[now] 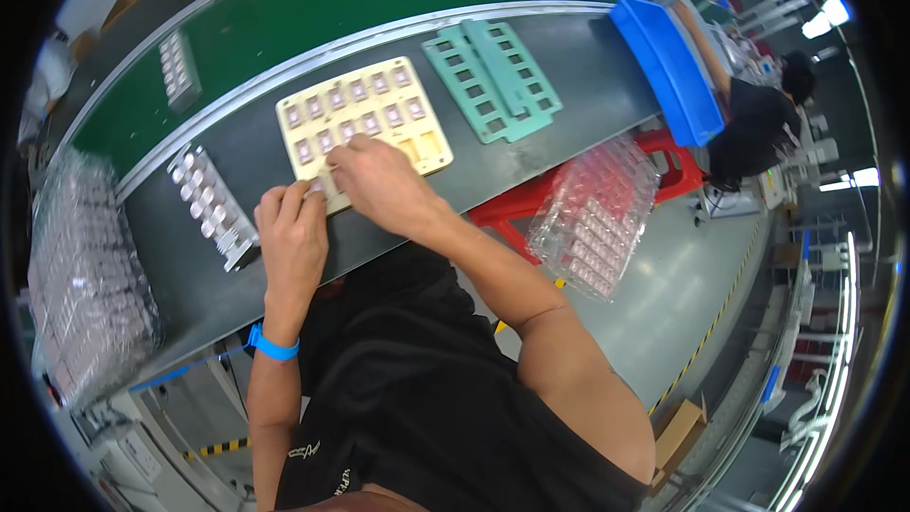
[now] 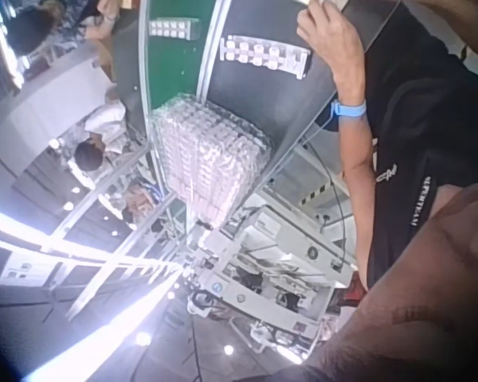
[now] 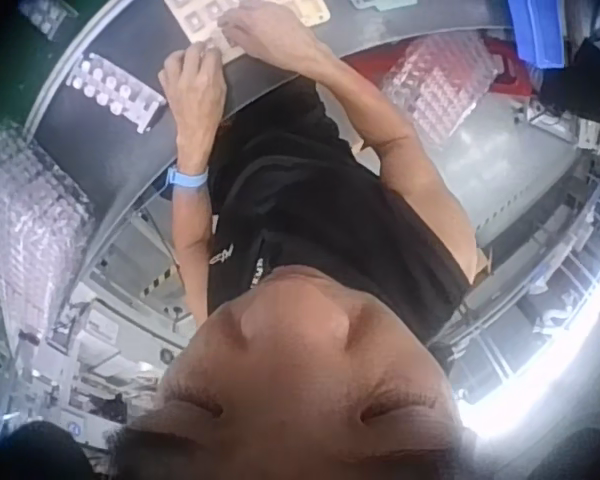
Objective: Placing small electronic components into organized plastic trays on an assembly line.
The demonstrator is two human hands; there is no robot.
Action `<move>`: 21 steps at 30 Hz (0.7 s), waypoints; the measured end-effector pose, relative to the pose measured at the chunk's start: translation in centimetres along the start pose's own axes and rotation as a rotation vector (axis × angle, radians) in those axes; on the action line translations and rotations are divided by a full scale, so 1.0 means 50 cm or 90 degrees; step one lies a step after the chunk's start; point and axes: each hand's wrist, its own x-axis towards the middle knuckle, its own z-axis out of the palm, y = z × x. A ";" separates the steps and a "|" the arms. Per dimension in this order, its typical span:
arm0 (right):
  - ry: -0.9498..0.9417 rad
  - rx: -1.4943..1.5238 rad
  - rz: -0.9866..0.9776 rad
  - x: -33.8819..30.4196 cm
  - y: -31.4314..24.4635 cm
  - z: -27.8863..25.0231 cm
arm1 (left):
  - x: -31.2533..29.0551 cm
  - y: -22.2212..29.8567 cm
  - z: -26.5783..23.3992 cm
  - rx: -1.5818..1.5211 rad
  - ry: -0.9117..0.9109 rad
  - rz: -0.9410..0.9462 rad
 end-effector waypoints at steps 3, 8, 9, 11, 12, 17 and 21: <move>0.005 0.007 0.006 -0.004 0.000 -0.012 | 0.004 0.000 -0.006 -0.028 -0.002 0.002; -0.035 0.055 0.006 -0.006 -0.009 -0.025 | -0.016 -0.005 -0.019 -0.098 0.025 -0.044; -0.059 0.031 0.006 -0.007 -0.013 -0.032 | -0.017 -0.005 -0.024 -0.121 0.039 -0.054; -0.081 0.013 -0.010 -0.004 -0.011 -0.033 | -0.028 -0.011 -0.040 -0.121 0.056 -0.063; -0.099 -0.014 -0.021 -0.004 -0.009 -0.033 | -0.033 -0.013 -0.053 -0.124 0.073 -0.071; -0.130 -0.027 0.013 0.007 -0.023 -0.037 | -0.066 -0.059 -0.130 -0.075 0.163 -0.125; -0.120 -0.076 -0.002 0.023 -0.051 -0.037 | -0.088 -0.124 -0.163 -0.068 0.198 -0.300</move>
